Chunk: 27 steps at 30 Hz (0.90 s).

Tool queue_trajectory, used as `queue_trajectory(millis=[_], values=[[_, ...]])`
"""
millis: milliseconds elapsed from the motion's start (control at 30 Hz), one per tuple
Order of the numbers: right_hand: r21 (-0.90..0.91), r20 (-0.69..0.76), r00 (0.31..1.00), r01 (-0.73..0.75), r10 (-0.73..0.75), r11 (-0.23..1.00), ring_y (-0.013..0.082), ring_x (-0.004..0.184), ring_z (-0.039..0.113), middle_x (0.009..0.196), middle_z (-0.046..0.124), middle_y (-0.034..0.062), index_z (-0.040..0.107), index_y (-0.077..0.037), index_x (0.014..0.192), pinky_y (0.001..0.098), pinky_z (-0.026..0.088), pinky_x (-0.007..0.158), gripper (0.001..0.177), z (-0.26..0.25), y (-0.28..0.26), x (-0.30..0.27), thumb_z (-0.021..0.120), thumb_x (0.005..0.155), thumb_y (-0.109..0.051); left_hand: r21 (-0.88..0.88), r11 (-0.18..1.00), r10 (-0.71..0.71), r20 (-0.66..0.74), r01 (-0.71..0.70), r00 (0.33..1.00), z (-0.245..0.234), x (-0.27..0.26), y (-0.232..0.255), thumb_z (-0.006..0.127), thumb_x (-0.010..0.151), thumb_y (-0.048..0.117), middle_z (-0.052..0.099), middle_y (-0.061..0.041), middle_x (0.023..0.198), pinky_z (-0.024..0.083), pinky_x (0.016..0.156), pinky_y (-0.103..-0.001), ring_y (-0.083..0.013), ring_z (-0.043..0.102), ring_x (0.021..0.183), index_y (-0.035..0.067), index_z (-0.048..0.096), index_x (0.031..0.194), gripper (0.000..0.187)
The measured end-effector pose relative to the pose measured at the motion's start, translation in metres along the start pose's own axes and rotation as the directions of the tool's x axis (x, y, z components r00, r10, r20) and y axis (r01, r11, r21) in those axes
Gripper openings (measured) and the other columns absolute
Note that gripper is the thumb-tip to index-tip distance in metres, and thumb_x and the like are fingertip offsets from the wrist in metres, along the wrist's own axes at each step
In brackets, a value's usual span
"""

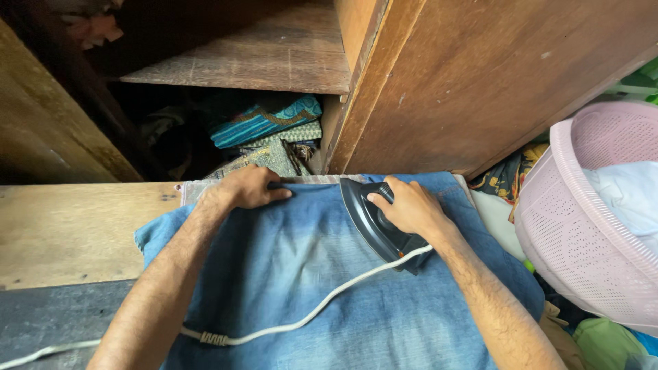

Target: The person irons a denim shirt and then folds it by hand on a wooden surface.

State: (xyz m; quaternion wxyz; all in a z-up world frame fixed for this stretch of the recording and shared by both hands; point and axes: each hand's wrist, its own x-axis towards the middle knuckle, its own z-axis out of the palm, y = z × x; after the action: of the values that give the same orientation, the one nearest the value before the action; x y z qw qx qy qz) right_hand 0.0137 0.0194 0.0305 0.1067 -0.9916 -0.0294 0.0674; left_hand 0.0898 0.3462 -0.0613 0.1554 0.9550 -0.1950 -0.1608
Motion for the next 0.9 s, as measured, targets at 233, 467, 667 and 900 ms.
queue_trajectory(millis=[233, 467, 667, 900], values=[[0.049, 0.102, 0.981, 0.158, -0.163, 0.986, 0.0426, 0.087, 0.073, 0.091, 0.075, 0.0226, 0.069, -0.003, 0.109, 0.0520, 0.055, 0.076, 0.051, -0.008, -0.006, -0.004, 0.066, 0.092, -0.051, 0.161, 0.972, -0.154, -0.104, 0.169, 0.983, -0.004, -0.023, -0.015, 0.051, 0.087, 0.080, 0.077, -0.012, 0.104, 0.060, 0.090, -0.048, -0.0321, 0.073, 0.103, 0.017, 0.080, 0.106, 0.072], [0.011, 0.143, 0.962, 0.234, -0.233, 0.972, 0.0408, 0.083, 0.073, 0.085, 0.075, 0.0215, 0.068, -0.009, 0.111, 0.0511, 0.056, 0.075, 0.046, -0.014, -0.020, 0.000, 0.066, 0.090, -0.050, 0.178, 0.977, -0.093, -0.155, 0.120, 0.984, 0.013, -0.018, -0.028, 0.049, 0.084, 0.082, 0.076, -0.011, 0.105, 0.059, 0.090, -0.048, -0.0306, 0.071, 0.108, 0.021, 0.079, 0.109, 0.073], [-0.074, 0.099, 0.981, 0.176, -0.169, 0.982, 0.0434, 0.092, 0.071, 0.093, 0.074, 0.0236, 0.067, -0.011, 0.119, 0.0536, 0.055, 0.078, 0.050, -0.007, -0.035, 0.009, 0.067, 0.091, -0.052, 0.203, 0.974, -0.086, -0.086, 0.102, 0.993, 0.006, -0.017, -0.032, 0.052, 0.077, 0.086, 0.076, -0.011, 0.106, 0.059, 0.090, -0.048, -0.0303, 0.069, 0.111, 0.020, 0.079, 0.109, 0.079], [0.057, 0.138, 0.977, 0.157, -0.163, 0.986, 0.0402, 0.089, 0.074, 0.093, 0.076, 0.0211, 0.068, -0.006, 0.111, 0.0516, 0.056, 0.074, 0.046, -0.002, -0.034, 0.014, 0.067, 0.091, -0.048, 0.269, 0.955, -0.080, -0.184, 0.129, 0.980, 0.009, -0.023, -0.029, 0.054, 0.074, 0.089, 0.071, -0.013, 0.111, 0.058, 0.086, -0.047, -0.0310, 0.068, 0.111, 0.016, 0.082, 0.099, 0.083]])
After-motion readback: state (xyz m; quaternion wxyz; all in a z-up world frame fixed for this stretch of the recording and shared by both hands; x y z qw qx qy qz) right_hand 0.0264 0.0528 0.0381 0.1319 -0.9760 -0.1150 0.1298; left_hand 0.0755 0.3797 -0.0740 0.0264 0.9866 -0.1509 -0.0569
